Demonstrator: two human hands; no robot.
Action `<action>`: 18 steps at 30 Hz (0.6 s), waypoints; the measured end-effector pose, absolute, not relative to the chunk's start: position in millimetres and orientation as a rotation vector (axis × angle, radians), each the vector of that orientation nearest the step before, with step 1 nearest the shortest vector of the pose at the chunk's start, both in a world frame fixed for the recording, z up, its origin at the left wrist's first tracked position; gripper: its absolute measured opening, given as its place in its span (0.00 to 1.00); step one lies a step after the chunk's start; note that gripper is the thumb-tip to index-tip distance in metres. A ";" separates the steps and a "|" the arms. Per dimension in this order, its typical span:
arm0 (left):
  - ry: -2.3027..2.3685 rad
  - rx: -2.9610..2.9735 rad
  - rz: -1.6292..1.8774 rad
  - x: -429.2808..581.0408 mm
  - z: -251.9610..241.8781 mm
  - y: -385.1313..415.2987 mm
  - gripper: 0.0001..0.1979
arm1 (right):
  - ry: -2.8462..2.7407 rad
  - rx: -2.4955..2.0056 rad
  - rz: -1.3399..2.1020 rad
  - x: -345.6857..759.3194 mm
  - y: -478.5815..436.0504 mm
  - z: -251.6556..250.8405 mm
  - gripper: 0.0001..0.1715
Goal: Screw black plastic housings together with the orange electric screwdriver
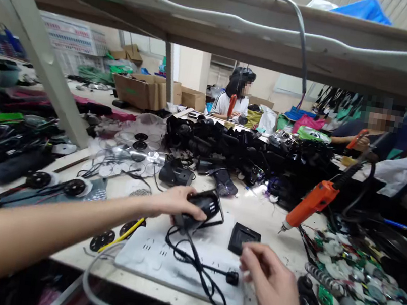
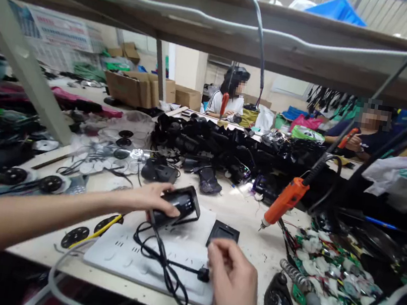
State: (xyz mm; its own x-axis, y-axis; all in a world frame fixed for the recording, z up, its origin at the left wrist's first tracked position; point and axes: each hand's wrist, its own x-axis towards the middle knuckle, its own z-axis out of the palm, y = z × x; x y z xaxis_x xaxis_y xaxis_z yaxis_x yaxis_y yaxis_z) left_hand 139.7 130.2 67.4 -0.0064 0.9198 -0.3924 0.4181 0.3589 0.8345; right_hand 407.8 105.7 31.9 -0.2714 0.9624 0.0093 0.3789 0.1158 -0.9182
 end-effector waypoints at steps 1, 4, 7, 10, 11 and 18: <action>1.590 1.237 0.612 141.0 56.7 132.8 0.30 | -1.757 -1.289 1.046 396.7 117.6 30.8 0.23; 1.554 1.280 0.607 142.9 34.1 139.6 0.27 | -1.885 -1.161 0.853 369.0 147.4 23.5 0.19; 1.482 1.312 0.633 139.9 25.6 146.3 0.28 | -2.074 -1.053 0.717 352.1 162.5 15.3 0.15; 1.415 1.317 0.642 134.3 24.1 151.2 0.26 | -2.162 -1.034 0.593 345.0 167.9 11.1 0.13; 1.404 1.313 0.639 132.5 23.9 152.4 0.25 | -2.179 -1.050 0.557 343.9 169.9 10.3 0.12; 1.310 1.287 0.635 121.4 15.4 161.4 0.30 | -2.351 -1.175 0.407 343.9 195.2 0.6 0.17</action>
State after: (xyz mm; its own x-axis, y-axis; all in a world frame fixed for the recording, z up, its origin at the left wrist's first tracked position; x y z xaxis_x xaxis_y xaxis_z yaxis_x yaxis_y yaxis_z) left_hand 121.4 161.4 15.4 0.2349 0.9132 -0.3330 0.3044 0.2563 0.9174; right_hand 343.9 195.2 0.6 -0.5179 0.8076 0.2822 0.6657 0.5876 -0.4600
